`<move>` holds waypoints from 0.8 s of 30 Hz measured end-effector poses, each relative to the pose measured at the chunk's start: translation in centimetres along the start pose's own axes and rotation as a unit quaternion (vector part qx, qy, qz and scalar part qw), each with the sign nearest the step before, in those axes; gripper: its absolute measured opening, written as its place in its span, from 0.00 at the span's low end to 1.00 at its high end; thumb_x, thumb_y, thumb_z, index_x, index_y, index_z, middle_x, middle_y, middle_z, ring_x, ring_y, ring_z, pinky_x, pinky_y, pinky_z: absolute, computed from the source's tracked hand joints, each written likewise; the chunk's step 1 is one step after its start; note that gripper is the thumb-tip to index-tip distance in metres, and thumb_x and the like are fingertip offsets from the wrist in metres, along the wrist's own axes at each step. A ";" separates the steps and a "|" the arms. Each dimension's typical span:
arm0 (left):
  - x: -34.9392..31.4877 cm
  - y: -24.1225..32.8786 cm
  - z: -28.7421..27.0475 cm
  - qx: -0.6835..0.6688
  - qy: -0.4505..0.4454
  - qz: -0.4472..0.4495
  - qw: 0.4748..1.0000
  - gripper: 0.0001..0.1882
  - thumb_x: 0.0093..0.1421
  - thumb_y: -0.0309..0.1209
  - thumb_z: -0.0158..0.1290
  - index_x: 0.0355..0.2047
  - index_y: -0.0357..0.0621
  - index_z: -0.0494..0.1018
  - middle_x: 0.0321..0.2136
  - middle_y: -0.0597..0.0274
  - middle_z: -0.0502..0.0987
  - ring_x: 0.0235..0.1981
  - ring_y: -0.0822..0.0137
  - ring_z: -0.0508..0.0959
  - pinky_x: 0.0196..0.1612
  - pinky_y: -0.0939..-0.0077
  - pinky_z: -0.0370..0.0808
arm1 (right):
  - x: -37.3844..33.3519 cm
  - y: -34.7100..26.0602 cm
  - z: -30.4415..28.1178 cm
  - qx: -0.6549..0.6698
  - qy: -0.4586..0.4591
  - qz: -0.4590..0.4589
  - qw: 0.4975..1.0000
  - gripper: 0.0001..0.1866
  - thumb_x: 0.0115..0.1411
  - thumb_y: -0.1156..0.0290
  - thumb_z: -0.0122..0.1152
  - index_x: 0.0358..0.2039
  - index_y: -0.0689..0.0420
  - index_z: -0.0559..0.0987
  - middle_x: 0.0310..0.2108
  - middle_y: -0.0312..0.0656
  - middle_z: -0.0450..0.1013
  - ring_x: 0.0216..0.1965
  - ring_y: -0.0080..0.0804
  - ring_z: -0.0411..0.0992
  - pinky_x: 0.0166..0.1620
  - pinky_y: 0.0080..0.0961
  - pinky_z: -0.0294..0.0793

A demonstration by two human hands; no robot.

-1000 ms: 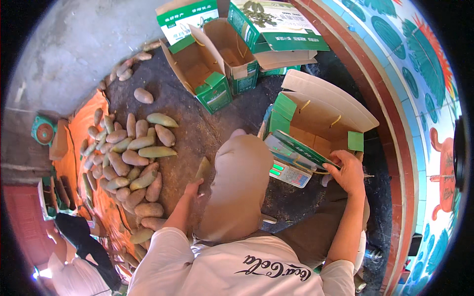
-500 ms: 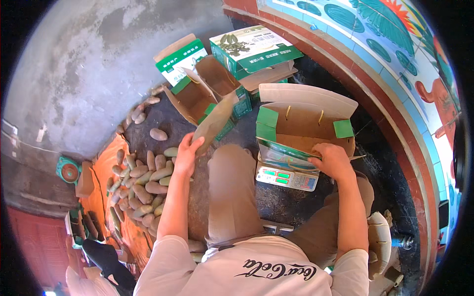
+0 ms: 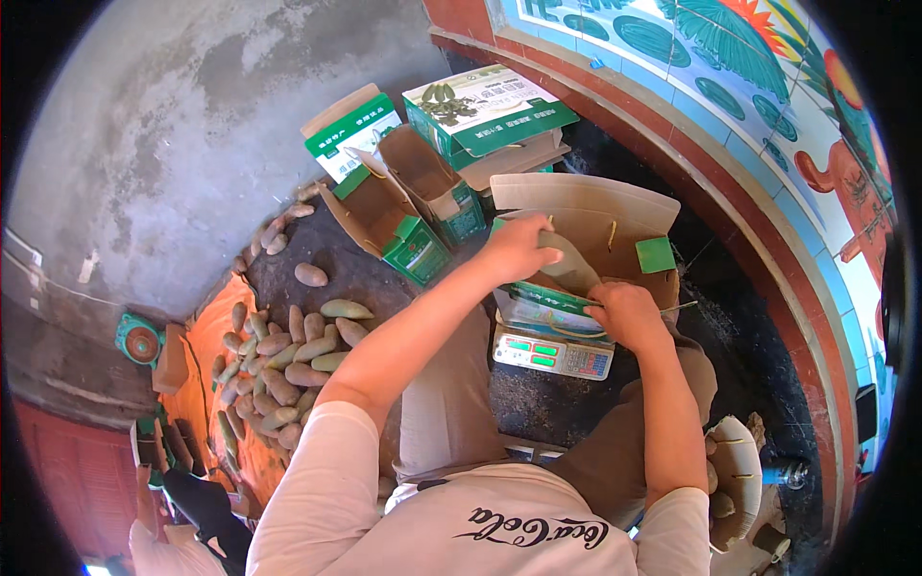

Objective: The recorder folds cardboard boxes, places mangoes inside them, and weighs the packed boxes on a digital scale.

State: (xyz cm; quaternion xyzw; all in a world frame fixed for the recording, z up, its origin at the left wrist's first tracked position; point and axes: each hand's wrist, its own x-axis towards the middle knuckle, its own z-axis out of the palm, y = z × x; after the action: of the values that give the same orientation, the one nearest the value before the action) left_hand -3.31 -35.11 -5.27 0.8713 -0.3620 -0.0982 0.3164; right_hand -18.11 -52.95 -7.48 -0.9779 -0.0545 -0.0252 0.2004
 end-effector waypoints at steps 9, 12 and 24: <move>-0.3 0.0 1.4 -0.096 -0.050 -0.040 0.993 0.20 0.54 0.32 0.55 0.47 0.40 0.68 0.41 0.54 0.75 0.38 0.66 0.76 0.43 0.73 0.72 | 0.5 0.0 0.1 -0.031 -0.004 -0.012 0.999 0.08 0.53 0.65 0.56 0.30 0.56 0.78 0.28 0.45 0.72 0.36 0.43 0.71 0.39 0.38 0.70; -2.5 0.8 -1.9 -0.185 0.061 0.005 0.981 0.18 0.57 0.30 0.53 0.47 0.38 0.69 0.42 0.56 0.75 0.41 0.68 0.75 0.46 0.74 0.71 | 0.5 0.5 0.5 -0.044 0.040 -0.020 0.998 0.08 0.53 0.66 0.56 0.29 0.56 0.77 0.28 0.45 0.72 0.37 0.43 0.71 0.39 0.38 0.70; -17.8 -14.8 -3.7 -0.095 0.270 -0.200 0.937 0.10 0.58 0.27 0.49 0.39 0.37 0.73 0.33 0.61 0.77 0.35 0.73 0.75 0.41 0.78 0.71 | 1.1 -0.7 0.3 -0.034 -0.009 -0.008 0.999 0.08 0.51 0.66 0.59 0.26 0.58 0.75 0.26 0.46 0.71 0.34 0.46 0.71 0.37 0.39 0.70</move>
State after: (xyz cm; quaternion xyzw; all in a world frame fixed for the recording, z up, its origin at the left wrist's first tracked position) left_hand -6.18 -13.08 -12.60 0.8854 -0.0702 0.0457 0.4572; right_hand -17.12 -52.11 -7.37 -0.9838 -0.0636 -0.0202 0.1662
